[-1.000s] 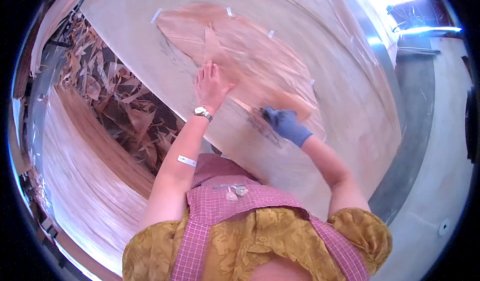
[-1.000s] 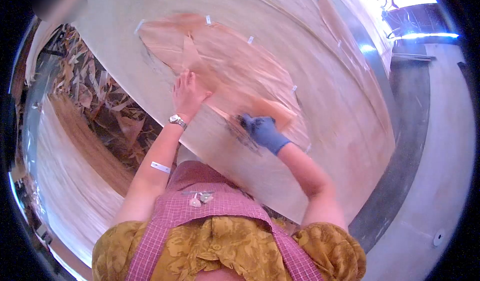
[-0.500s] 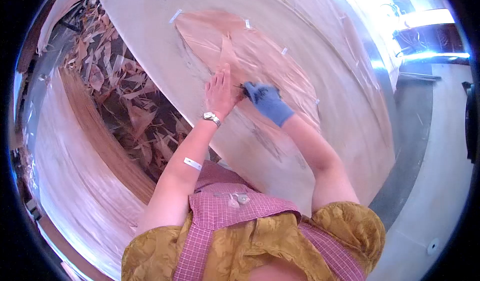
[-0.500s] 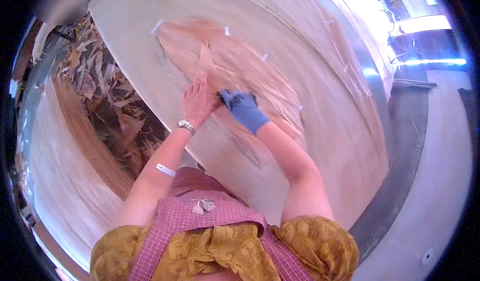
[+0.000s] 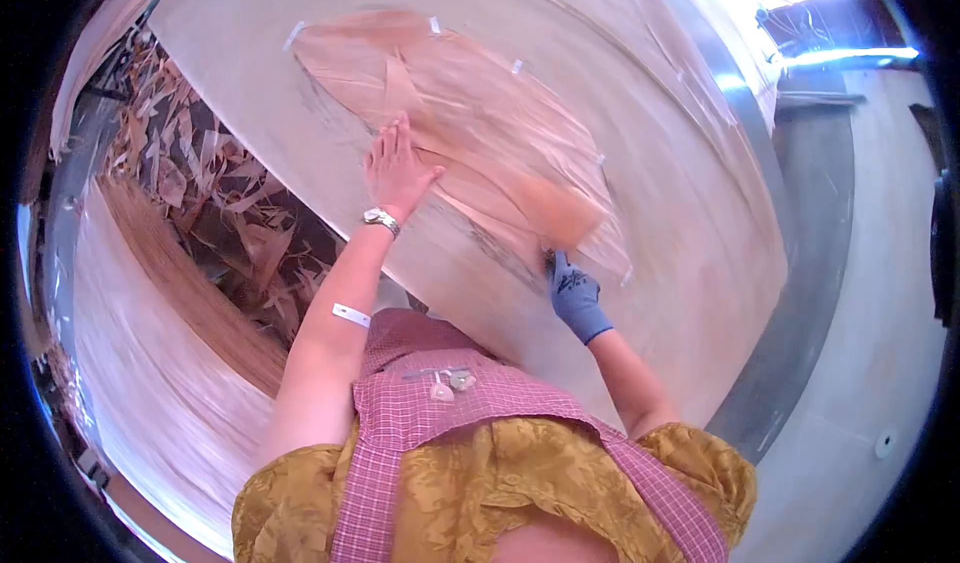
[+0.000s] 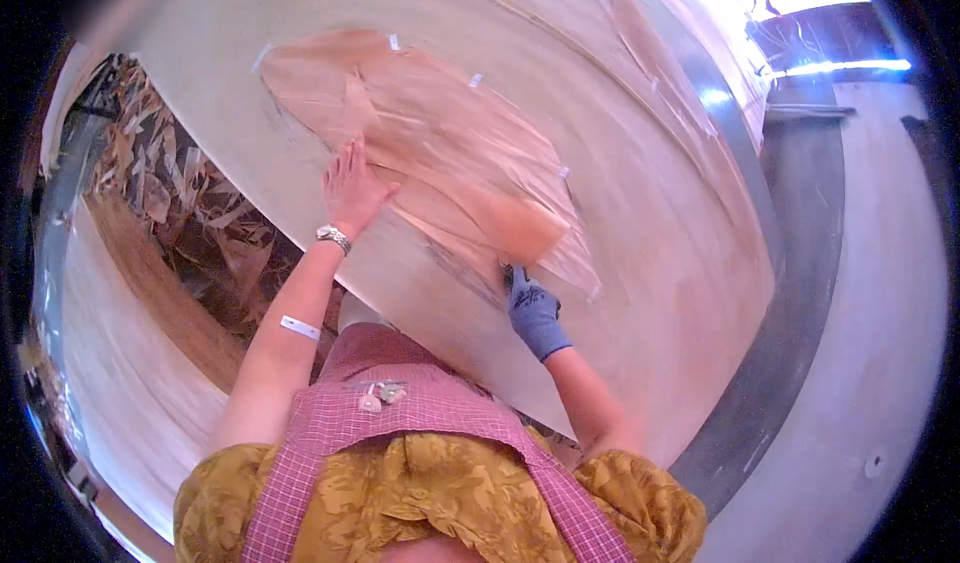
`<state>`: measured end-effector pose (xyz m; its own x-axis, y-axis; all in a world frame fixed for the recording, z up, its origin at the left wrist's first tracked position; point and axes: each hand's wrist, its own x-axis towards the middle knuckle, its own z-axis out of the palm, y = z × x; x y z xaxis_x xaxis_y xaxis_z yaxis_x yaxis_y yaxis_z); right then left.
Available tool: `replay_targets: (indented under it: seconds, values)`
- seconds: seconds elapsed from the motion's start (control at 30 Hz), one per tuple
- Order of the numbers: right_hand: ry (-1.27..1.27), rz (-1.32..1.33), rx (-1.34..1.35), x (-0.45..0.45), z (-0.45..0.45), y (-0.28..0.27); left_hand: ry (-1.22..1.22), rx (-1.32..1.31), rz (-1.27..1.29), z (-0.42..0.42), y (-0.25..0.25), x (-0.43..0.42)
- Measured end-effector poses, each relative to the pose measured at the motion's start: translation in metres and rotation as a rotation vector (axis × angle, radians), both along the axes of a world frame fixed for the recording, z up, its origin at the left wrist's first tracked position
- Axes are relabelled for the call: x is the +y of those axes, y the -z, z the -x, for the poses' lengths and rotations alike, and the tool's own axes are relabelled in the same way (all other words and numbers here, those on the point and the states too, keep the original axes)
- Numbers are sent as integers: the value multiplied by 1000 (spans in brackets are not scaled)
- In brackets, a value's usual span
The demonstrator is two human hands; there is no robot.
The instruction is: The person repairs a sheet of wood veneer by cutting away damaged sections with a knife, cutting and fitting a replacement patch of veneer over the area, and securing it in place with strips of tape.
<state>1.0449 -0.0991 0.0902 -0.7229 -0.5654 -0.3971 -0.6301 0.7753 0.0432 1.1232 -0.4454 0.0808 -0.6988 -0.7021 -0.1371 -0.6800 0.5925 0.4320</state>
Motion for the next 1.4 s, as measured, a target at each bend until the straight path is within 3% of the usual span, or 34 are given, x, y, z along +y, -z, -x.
replay_targets:
  seconds: [0.03, 0.13, 0.2, 0.3, 0.37, 0.47, 0.57, 0.67, 0.73, 0.77, 0.83, 0.87, 0.93, 1.0, 1.07, 1.13, 1.17, 1.2, 1.27, 1.3, 1.33, 1.4]
  values:
    - [68, -47, -2, 4, -7, -4, 5, -4, 9, 0, 1, 0]
    - [3, 275, 57, 17, 8, 11, 6, 21, 58, 3, 6, 1]
    - [69, 494, 225, -17, 30, -14, 5, 40, 82, 0, 11, 3]
    - [80, 419, 233, -39, 70, -21, 25, 63, 97, 2, 13, 2]
    - [-39, 315, 183, -40, 82, -34, 24, 58, 90, 3, 8, 1]
    - [-215, 25, 46, -38, 24, -98, 17, 58, 142, 5, 5, 5]
    - [-196, 688, -555, -43, 1, -104, 76, 100, 154, 3, 2, 3]
    - [-146, 717, -287, -77, 31, -32, 118, 17, 183, 4, -1, 5]
    - [236, 532, -773, -120, 48, -39, 131, -41, 157, 6, -18, 8]
    - [286, 519, -792, -130, 50, -31, 136, -75, 143, 5, -25, 8]
    - [383, 489, -831, -142, 52, -7, 197, 280, 119, -12, 7, -4]
    - [309, 494, -727, -144, 53, 5, 225, 454, 104, -26, 19, -13]
    - [178, 500, -526, -141, 49, 22, 289, 506, 226, -83, 1, -22]
    - [123, 468, -452, -140, 47, 21, 137, 285, 232, -156, -9, -31]
    - [114, 443, -392, -143, 43, 19, 250, -1, 434, -221, -23, -43]
    - [143, 405, -349, -145, 37, 15, 252, -164, 377, -232, -42, -35]
    - [154, 406, -343, -147, 38, 19, 249, -243, 349, -227, -59, -29]
    - [168, 402, -339, -148, 38, 23, 300, -94, 374, -202, -65, -22]
    - [184, 375, -335, -148, 35, 24, 451, 192, 263, -157, -15, -12]
    - [189, 356, -331, -150, 35, 22, 518, 283, 244, -119, -18, 7]
    - [197, 335, -329, -151, 33, 20, 545, 185, 169, -86, -24, 22]
    - [196, 376, -270, -151, 31, 24, 571, 309, 198, -41, -16, 38]
